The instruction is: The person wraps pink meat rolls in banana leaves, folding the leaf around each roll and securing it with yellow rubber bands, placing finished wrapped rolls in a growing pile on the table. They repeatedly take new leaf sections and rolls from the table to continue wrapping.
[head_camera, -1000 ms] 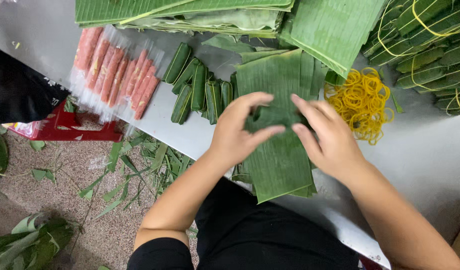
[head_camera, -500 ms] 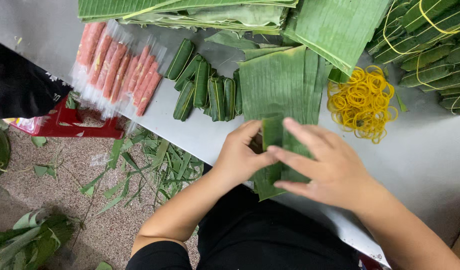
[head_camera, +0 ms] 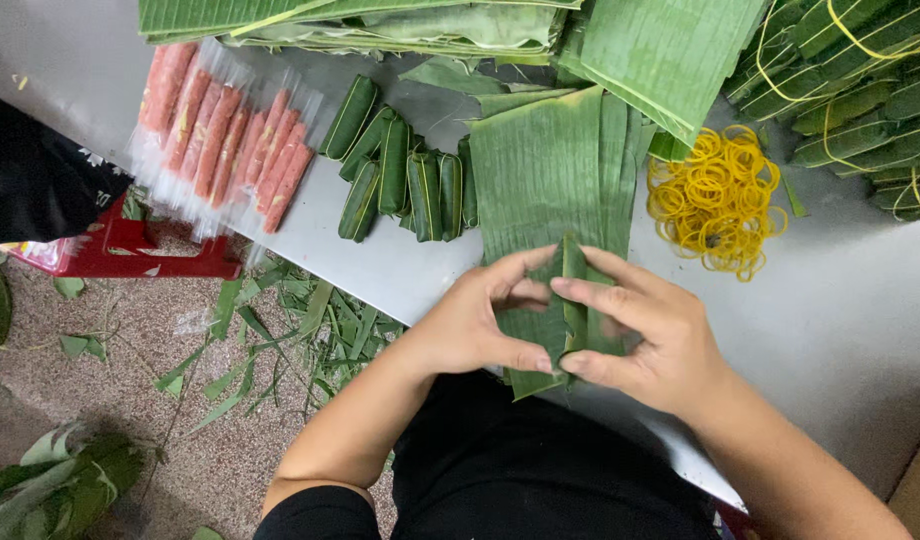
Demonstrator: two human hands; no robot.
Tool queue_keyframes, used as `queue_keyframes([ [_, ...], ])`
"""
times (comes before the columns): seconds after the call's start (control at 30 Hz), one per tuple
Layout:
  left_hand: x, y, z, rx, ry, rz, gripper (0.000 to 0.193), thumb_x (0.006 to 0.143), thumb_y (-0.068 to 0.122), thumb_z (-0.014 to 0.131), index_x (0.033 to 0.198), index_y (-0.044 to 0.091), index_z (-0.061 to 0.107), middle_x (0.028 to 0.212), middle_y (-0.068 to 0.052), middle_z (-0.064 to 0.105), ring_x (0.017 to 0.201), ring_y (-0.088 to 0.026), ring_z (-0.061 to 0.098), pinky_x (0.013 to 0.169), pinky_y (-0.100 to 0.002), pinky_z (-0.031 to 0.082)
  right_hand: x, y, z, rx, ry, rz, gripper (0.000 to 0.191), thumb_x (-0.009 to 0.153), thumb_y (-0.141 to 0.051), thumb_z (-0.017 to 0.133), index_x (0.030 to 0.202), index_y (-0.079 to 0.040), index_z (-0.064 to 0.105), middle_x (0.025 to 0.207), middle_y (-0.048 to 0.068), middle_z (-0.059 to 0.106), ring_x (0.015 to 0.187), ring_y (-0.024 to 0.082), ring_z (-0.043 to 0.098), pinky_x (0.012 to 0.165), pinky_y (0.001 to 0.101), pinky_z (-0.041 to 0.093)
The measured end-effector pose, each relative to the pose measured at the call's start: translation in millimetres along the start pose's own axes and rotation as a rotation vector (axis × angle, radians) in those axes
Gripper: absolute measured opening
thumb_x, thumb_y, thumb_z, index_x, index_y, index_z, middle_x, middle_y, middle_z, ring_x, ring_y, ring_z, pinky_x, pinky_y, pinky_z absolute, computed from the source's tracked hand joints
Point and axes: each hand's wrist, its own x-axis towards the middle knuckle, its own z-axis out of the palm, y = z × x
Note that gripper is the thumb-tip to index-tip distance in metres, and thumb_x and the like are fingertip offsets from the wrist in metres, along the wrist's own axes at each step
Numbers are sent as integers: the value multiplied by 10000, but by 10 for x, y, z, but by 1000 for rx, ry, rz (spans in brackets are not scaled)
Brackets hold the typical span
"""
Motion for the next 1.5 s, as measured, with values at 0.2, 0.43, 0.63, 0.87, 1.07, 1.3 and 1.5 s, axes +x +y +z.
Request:
queue_keyframes([
  [0.2, -4, -53, 238, -193, 125, -76, 863, 825, 357, 837, 1494, 20, 410, 1227, -85, 648, 1102, -164, 617, 952, -319, 502, 41, -27, 85, -194, 7, -287, 570, 1043, -458, 534, 1314, 33, 632, 1351, 214, 626, 1258, 420, 608, 1086, 473, 471],
  [0.43, 31, -226, 286, -471, -102, -156, 909, 856, 496, 876, 1485, -10, 458, 1289, -73, 618, 1218, -139, 609, 1048, -271, 523, 3, -103, 114, 23, 60, -201, 285, 930, -273, 642, 1077, -32, 676, 1114, 89, 708, 1134, 329, 657, 1087, 500, 487],
  [0.63, -18, -381, 316, -497, -123, -263, 952, 820, 774, 694, 1385, 16, 587, 971, -58, 688, 825, -146, 706, 641, -247, 544, 43, -191, 78, -36, 114, -148, 187, 903, -160, 740, 1067, -77, 704, 1108, 22, 746, 1131, 282, 687, 1034, 438, 518],
  [0.87, -11, -155, 287, -412, -85, -237, 827, 892, 595, 779, 1376, -15, 501, 969, -100, 706, 836, -186, 705, 676, -278, 549, 112, -156, -1, -122, -14, -268, 292, 914, -303, 753, 1095, -81, 697, 1214, 86, 713, 1208, 367, 652, 1042, 453, 464],
  [1.07, -47, 358, 222, 694, 107, 229, 1017, 655, 448, 818, 1451, -20, 393, 933, -80, 667, 842, -229, 680, 883, -404, 549, -57, 91, -16, 205, 1, 236, 400, 988, -271, 618, 1291, -11, 647, 1220, 128, 701, 1116, 255, 682, 966, 367, 519],
  [1.3, -14, 371, 227, 1353, 20, 511, 985, 753, 366, 897, 1563, 40, 439, 920, 11, 654, 925, -213, 643, 1189, -524, 417, -286, 360, 151, 1124, 84, 561, 277, 991, -97, 653, 1233, 31, 609, 1214, 160, 733, 1119, 215, 682, 1002, 363, 530],
  [1.5, 5, 244, 307, 1109, 129, 543, 1052, 697, 479, 890, 1501, -7, 417, 1170, -99, 673, 1126, -276, 648, 1164, -551, 395, -225, 196, 134, 469, 107, 464, 190, 1047, -115, 597, 1129, 21, 701, 1205, 137, 752, 1115, 185, 691, 992, 336, 542],
])
